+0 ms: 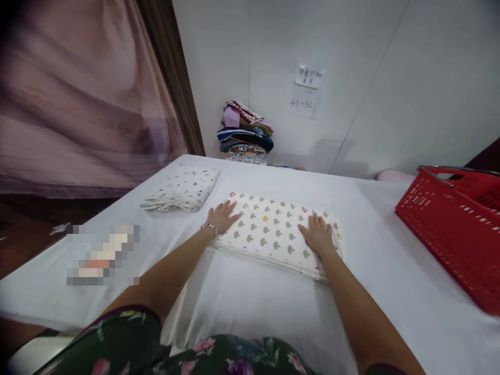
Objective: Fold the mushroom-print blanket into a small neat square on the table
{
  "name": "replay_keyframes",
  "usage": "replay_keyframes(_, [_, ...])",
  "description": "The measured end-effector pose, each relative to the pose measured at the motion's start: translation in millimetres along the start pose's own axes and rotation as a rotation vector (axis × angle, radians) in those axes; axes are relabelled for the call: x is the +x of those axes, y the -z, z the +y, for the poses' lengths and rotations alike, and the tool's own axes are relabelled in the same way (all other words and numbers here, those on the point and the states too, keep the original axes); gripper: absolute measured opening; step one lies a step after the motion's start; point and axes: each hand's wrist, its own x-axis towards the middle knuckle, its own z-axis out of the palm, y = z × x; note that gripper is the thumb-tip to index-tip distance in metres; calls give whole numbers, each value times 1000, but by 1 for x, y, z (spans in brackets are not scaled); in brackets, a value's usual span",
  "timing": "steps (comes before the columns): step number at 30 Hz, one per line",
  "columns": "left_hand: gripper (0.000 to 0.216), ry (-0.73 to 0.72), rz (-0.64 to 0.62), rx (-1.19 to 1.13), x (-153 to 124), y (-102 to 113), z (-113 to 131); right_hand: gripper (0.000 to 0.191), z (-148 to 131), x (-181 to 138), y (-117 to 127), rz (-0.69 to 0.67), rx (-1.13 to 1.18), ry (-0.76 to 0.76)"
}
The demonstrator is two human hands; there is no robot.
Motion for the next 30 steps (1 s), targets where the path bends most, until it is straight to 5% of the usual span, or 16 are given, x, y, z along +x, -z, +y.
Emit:
replay_keyframes(7, [56,24,-5,-310,1,20,3,65,5,-1,7,-78,4,-8])
replay_keyframes(12, [57,104,79,-411,-36,36,-23,62,13,-21,19,-54,90,28])
replay_keyframes(19, [30,313,321,-525,-109,16,-55,58,33,-78,8,36,-82,90])
replay_keyframes(30, [38,263,321,-270,-122,7,-31,56,7,-98,1,93,-9,206])
